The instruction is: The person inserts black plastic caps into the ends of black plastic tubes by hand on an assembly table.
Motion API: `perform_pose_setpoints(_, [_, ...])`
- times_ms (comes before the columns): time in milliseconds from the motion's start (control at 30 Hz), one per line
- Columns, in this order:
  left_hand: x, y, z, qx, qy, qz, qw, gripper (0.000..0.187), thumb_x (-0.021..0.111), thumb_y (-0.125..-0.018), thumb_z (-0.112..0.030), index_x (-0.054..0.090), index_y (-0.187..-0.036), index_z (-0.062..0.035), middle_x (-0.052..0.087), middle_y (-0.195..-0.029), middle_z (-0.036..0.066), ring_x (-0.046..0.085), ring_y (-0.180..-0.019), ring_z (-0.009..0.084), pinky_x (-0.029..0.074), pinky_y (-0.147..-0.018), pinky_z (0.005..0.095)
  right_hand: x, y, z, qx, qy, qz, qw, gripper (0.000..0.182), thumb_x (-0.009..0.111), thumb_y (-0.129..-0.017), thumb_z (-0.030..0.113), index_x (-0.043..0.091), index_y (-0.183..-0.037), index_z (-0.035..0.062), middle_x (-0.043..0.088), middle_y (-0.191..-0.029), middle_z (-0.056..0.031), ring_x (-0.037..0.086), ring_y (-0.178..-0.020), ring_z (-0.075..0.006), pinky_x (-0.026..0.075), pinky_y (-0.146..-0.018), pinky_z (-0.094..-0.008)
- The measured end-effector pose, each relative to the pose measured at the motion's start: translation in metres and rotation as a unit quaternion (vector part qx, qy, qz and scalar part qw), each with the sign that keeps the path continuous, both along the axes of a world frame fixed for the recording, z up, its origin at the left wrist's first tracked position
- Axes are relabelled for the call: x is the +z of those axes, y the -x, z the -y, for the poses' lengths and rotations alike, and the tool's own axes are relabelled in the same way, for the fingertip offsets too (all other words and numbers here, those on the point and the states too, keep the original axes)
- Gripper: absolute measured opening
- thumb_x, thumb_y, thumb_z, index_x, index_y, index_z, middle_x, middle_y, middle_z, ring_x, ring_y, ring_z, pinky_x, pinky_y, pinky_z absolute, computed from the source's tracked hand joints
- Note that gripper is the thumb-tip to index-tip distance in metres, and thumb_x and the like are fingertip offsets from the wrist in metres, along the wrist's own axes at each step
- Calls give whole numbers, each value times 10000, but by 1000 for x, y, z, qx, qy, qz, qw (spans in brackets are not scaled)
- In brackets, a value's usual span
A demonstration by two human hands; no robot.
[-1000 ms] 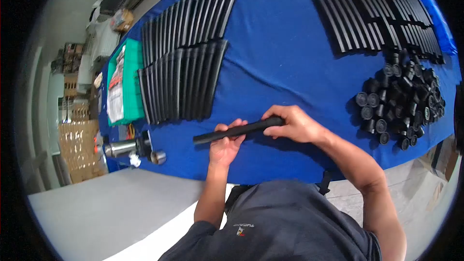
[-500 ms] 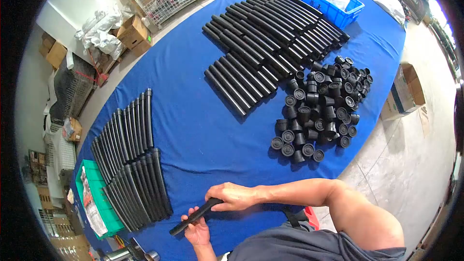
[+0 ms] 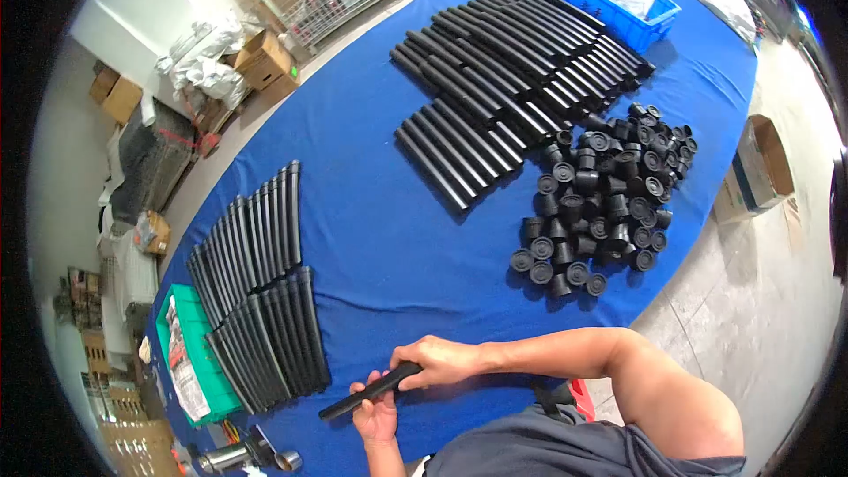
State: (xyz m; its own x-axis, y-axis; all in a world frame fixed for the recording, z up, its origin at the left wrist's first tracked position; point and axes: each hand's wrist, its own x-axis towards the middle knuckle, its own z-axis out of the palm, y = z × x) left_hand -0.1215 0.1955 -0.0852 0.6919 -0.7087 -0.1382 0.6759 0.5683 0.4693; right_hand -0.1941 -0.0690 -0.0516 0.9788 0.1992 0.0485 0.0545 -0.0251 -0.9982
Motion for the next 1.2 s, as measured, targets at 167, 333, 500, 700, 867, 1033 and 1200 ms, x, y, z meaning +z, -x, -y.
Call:
perform_pose_setpoints(167, [0,2,3,8,-7,14,1000,337,699,-900,22,625,-1218,-63,555,-1408,270,470,-1381,427,472,-1130,527,-8,-2,-5,-33,13,54,998,299,701,-924,209,622,-1132,9,674,-746,-103,684,-680,-243,515,-638,-394])
perform_pose_setpoints(333, [3,1,2,0,-14,14,1000,337,699,-910,-1,642,-1238,-51,576,-1393,246,474,-1384,401,440,-1161,511,5,-3,1,14,-8,-23,1000,307,713,-925,208,628,-1143,9,671,-807,-120,691,-750,-253,522,-676,-401])
perform_pose_setpoints(500, [3,-1,4,16,-7,1,1000,320,699,-931,-64,637,-1245,-40,590,-1397,194,494,-1371,359,353,-1213,517,-12,3,-15,-65,91,158,981,330,705,-915,203,601,-1166,15,647,-1012,-193,666,-911,-379,536,-744,-470])
perform_pose_setpoints(700, [0,-2,-2,-4,-1,16,1000,312,684,-949,-66,594,-1246,-38,594,-1385,186,489,-1378,371,371,-1206,530,-6,4,-7,-21,58,103,993,291,700,-900,225,598,-1058,3,636,-933,-207,653,-843,-414,520,-707,-501])
perform_pose_setpoints(867, [-4,-5,2,-4,15,28,999,336,666,-961,-64,581,-1284,-32,573,-1404,202,488,-1378,372,414,-1179,525,-16,6,-19,-42,96,116,988,294,678,-918,217,597,-1092,-6,636,-927,-196,653,-853,-394,532,-714,-499])
perform_pose_setpoints(1033, [-5,-5,0,11,18,-16,1000,325,683,-951,-57,570,-1254,-33,598,-1374,215,505,-1365,370,425,-1165,546,-11,10,-19,-35,124,187,974,350,676,-927,215,570,-1168,-16,636,-1011,-185,655,-896,-381,541,-714,-487])
perform_pose_setpoints(1200, [-4,-3,0,15,14,-13,1000,295,642,-976,-59,581,-1262,-26,557,-1418,199,491,-1372,368,458,-1144,533,-4,4,-9,-25,75,134,988,349,668,-925,216,587,-1157,-32,662,-987,-208,664,-908,-390,527,-723,-489])
